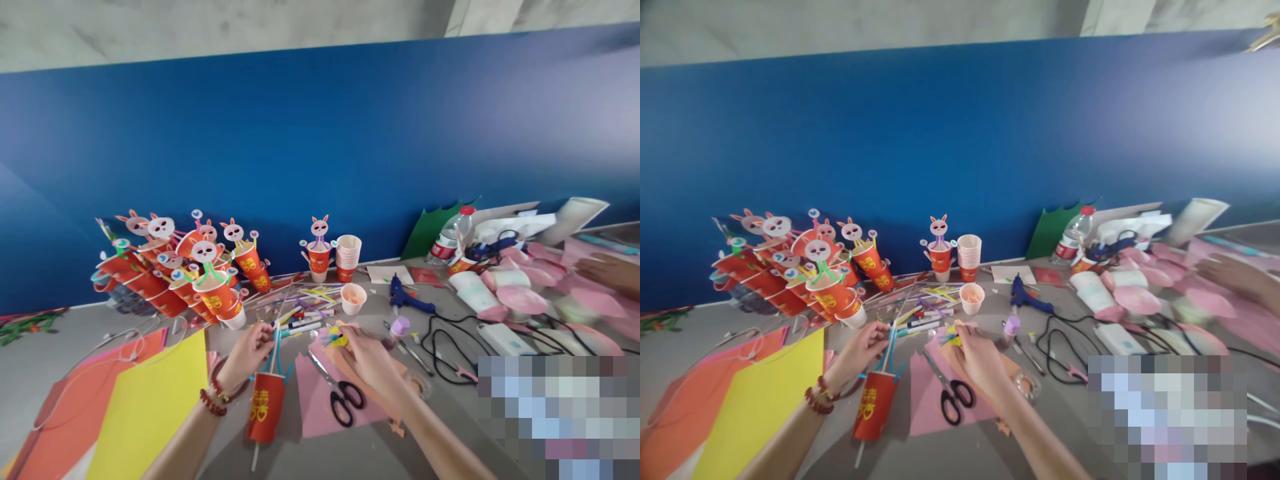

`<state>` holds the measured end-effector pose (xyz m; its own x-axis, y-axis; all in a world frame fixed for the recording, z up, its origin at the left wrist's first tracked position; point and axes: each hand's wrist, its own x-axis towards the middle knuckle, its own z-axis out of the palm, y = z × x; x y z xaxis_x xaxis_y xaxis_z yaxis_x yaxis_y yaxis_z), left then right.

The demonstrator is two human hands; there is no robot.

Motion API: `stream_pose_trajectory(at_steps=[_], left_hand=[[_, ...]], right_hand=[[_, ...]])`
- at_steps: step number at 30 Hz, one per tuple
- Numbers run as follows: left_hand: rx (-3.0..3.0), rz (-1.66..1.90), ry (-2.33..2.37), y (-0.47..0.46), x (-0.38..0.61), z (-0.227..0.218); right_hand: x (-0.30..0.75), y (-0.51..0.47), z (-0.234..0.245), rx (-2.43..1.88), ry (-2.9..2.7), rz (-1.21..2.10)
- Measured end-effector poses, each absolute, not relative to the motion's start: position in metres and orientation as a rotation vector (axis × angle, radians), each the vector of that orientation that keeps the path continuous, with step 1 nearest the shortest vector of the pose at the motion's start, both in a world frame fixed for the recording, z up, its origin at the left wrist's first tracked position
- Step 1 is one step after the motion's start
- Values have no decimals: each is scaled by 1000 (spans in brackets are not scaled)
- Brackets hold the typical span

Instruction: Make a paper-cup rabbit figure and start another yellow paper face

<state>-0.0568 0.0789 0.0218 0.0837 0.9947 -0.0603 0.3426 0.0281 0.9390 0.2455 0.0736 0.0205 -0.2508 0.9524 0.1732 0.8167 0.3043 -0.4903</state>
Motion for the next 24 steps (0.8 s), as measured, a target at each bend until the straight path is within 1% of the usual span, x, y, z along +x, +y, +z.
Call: stream_pose_trajectory(at_steps=[4, 8, 15, 24], left_hand=[[1515, 915, 1419, 80, -59, 20], [1540, 941, 1438, 82, -64, 14], [1586, 995, 1450, 89, -68, 5], [1672, 1055, 1501, 84, -70, -1]], right_hand=[[234, 82, 4, -1602, -2178, 295], [237, 85, -6, -1591, -2208, 244], [243, 91, -15, -1594, -2206, 274], [243, 92, -9, -1551, -2097, 375]])
